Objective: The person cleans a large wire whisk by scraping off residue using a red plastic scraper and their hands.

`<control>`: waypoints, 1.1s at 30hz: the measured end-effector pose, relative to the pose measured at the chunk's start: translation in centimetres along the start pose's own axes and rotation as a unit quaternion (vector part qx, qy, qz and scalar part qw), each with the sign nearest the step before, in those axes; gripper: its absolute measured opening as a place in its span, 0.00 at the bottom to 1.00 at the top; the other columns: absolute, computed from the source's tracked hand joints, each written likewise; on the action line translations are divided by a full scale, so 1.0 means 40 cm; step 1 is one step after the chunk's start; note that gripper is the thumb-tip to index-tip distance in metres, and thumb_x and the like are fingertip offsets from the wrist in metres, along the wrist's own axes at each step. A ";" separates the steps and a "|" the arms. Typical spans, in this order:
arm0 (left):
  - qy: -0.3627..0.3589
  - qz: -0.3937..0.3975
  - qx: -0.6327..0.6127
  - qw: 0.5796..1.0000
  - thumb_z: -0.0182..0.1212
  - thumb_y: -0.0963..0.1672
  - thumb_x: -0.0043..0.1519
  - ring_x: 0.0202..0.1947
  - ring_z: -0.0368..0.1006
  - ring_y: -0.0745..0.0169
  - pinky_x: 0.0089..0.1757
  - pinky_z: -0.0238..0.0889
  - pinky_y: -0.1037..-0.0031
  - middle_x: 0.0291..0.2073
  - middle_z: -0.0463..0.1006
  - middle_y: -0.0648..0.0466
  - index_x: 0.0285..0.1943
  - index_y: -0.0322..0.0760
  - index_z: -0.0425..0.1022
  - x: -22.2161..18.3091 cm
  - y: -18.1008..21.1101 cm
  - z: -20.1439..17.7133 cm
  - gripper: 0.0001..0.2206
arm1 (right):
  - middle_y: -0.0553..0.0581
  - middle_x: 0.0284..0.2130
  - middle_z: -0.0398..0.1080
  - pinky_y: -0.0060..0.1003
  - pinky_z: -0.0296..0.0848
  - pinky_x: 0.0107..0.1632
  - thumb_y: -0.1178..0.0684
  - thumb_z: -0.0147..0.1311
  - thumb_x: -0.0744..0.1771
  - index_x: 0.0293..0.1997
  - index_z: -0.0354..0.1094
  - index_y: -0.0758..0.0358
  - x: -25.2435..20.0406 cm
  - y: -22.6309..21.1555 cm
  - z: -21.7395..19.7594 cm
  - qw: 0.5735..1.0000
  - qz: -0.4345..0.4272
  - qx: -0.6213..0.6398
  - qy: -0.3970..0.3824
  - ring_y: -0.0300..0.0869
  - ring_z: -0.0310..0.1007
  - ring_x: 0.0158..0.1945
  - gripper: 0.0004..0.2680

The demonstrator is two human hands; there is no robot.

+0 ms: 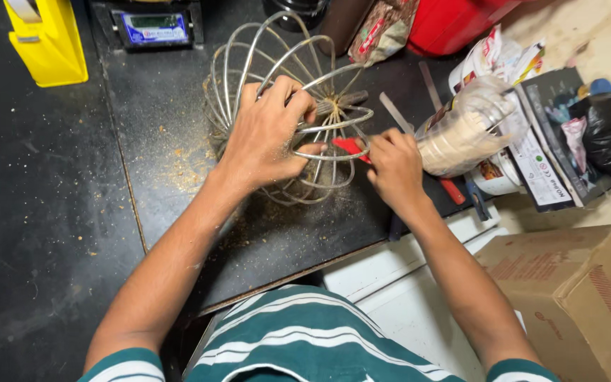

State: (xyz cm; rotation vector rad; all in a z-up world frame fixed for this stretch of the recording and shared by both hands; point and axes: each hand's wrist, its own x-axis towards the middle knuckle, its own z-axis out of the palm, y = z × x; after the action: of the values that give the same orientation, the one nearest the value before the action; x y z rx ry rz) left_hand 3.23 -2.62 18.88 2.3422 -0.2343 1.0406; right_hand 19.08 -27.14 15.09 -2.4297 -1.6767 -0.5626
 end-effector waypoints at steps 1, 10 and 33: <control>0.014 0.009 -0.003 1.000 0.79 0.46 0.48 0.46 0.68 0.50 0.46 0.53 0.60 0.42 0.68 0.50 0.44 0.38 0.68 -0.002 -0.002 0.003 0.23 | 0.55 0.38 0.73 0.48 0.66 0.47 0.58 0.62 0.55 0.49 0.76 0.64 0.002 0.012 0.024 1.000 -0.009 -0.018 0.006 0.51 0.69 0.45 0.18; 0.082 -0.055 0.045 0.994 0.72 0.41 0.56 0.30 0.64 0.57 0.37 0.51 0.63 0.34 0.69 0.53 0.43 0.37 0.70 -0.043 -0.023 0.053 0.13 | 0.53 0.36 0.73 0.45 0.65 0.46 0.59 0.59 0.64 0.47 0.78 0.58 0.089 0.107 0.094 0.999 -0.032 -0.026 -0.016 0.49 0.66 0.43 0.09; 0.105 -0.048 -0.026 0.993 0.73 0.44 0.56 0.29 0.66 0.59 0.37 0.57 0.66 0.29 0.71 0.57 0.60 0.36 0.66 -0.060 -0.071 0.084 0.25 | 0.63 0.30 0.75 0.53 0.73 0.37 0.60 0.58 0.55 0.34 0.75 0.65 0.008 0.100 -0.010 0.986 -0.017 -0.043 -0.162 0.58 0.74 0.36 0.09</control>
State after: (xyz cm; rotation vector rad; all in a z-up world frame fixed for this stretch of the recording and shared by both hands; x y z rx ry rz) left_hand 4.75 -2.29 14.10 2.1553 -0.0659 1.2070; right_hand 22.78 -28.47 15.98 -2.6768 -1.8474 -0.2567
